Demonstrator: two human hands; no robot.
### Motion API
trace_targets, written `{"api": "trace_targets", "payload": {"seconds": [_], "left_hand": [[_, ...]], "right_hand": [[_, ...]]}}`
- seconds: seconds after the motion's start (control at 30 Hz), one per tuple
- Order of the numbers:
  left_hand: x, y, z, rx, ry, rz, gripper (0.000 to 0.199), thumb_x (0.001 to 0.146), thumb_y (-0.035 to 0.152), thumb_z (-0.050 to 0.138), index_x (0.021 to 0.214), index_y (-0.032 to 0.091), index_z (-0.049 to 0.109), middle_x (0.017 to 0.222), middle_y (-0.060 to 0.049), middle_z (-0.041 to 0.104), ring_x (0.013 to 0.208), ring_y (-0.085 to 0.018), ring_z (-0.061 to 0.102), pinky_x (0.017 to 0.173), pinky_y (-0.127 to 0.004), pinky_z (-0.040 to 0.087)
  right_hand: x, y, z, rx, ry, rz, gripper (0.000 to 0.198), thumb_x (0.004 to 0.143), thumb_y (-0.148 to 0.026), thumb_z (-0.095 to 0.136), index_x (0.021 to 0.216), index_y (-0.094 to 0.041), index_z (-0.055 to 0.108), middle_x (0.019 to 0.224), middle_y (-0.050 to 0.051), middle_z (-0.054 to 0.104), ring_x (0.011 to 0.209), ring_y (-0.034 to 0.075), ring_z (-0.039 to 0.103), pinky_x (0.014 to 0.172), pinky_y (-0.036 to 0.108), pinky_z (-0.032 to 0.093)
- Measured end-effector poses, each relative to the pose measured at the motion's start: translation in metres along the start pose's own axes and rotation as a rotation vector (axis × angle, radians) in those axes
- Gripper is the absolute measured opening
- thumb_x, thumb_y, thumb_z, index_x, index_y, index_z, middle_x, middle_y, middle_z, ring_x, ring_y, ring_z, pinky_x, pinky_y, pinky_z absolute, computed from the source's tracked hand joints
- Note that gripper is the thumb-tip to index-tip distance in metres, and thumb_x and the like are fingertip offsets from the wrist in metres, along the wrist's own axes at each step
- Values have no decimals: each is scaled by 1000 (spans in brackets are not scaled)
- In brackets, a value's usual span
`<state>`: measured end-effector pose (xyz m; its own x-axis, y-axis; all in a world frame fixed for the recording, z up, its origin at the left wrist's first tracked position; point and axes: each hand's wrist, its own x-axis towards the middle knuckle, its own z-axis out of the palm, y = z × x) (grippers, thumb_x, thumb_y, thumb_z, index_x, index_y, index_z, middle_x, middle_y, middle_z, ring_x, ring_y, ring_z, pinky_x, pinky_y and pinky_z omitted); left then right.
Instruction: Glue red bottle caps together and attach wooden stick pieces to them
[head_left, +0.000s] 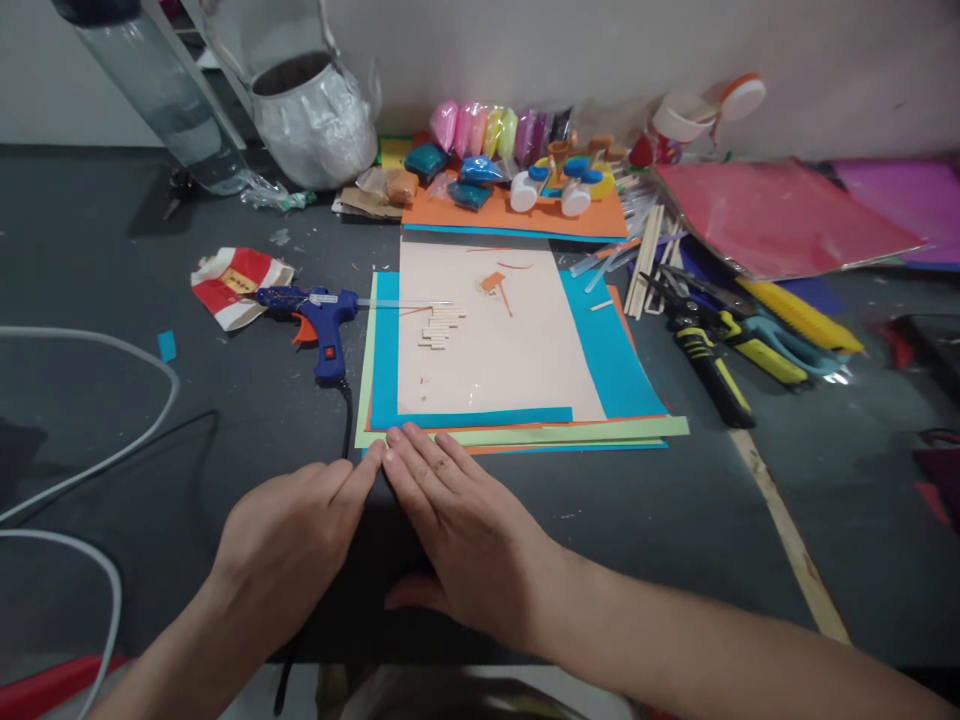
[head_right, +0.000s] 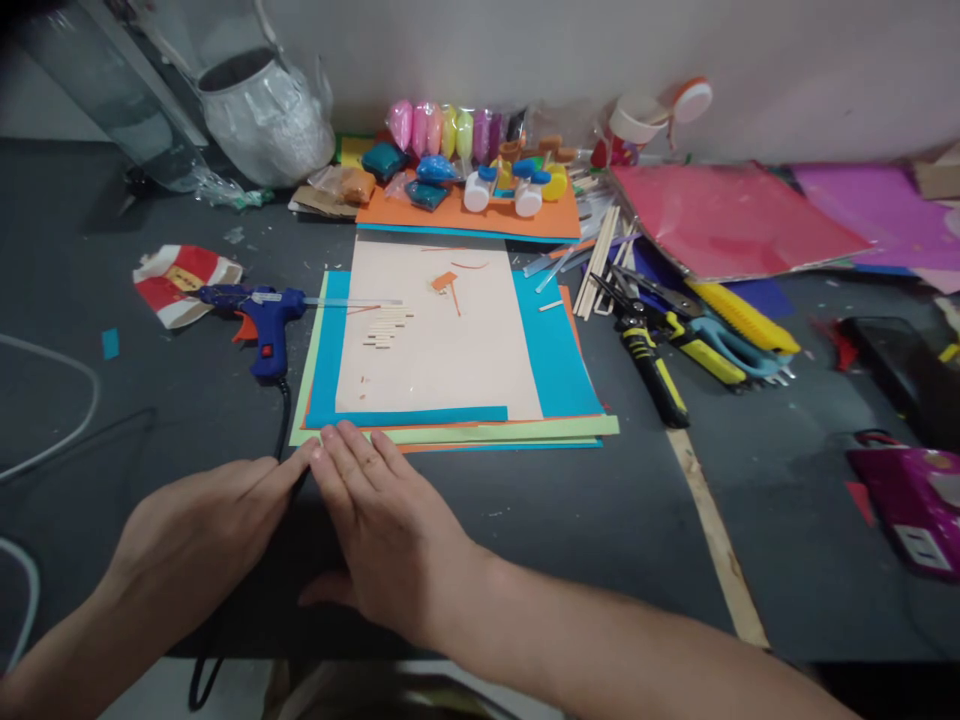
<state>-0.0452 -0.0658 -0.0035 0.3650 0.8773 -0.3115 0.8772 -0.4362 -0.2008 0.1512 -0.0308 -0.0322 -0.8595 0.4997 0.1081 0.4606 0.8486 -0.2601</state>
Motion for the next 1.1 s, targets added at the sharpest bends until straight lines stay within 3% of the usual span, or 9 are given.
{"api": "trace_targets", "payload": {"seconds": [0.1, 0.27, 0.4, 0.6, 0.8, 0.93, 1.1], "left_hand": [[-1, 0, 2, 15, 20, -5, 60, 82, -5, 37, 136, 10, 58, 89, -14, 72, 72, -24, 70, 57, -35, 56], [-2, 0, 6, 54, 73, 4, 59, 85, -4, 37, 138, 12, 56, 89, -13, 73, 71, -22, 70, 57, -32, 54], [-3, 0, 6, 80, 161, 25, 57, 84, -5, 36, 133, 10, 61, 82, -12, 72, 62, -20, 67, 51, -31, 50], [-2, -2, 4, 123, 372, 61, 48, 87, -3, 34, 117, 6, 71, 61, -7, 63, 50, -19, 61, 44, -30, 44], [0, -3, 8, 124, 383, 72, 49, 87, -2, 32, 114, 6, 72, 59, -6, 62, 48, -18, 61, 44, -30, 43], [-1, -3, 6, 57, 420, 61, 46, 90, 2, 32, 111, 8, 72, 63, -5, 66, 51, -17, 63, 45, -29, 44], [-7, -10, 14, 49, 478, 85, 45, 94, 6, 31, 117, 10, 69, 73, -6, 71, 53, -16, 64, 45, -29, 42]], "right_hand": [[-5, 4, -2, 48, -32, 5, 114, 79, -76, 57, 150, 7, 25, 159, 26, 21, 150, 37, 15, 124, 48, 15], [-17, 17, -9, 157, -108, 5, 120, 73, -77, 63, 152, 3, 23, 162, 23, 13, 152, 33, 3, 125, 47, 9], [-25, 26, -17, 181, -184, 15, 121, 71, -75, 68, 151, 6, 25, 160, 27, 13, 151, 36, 3, 123, 52, 12], [-40, 39, -23, 204, -165, -16, 116, 79, -76, 58, 151, 7, 22, 159, 28, 14, 151, 35, 3, 122, 55, 14], [-57, 59, -35, 198, -176, -73, 108, 86, -72, 53, 152, 7, 20, 159, 30, 15, 152, 29, 1, 123, 49, 14], [-70, 69, -41, 176, -181, -58, 112, 83, -74, 51, 153, 5, 14, 160, 29, 16, 152, 28, 0, 123, 48, 14], [-89, 81, -48, 184, -179, -40, 111, 87, -66, 56, 157, -4, -4, 162, 24, 15, 152, 28, 2, 123, 48, 16]]}}
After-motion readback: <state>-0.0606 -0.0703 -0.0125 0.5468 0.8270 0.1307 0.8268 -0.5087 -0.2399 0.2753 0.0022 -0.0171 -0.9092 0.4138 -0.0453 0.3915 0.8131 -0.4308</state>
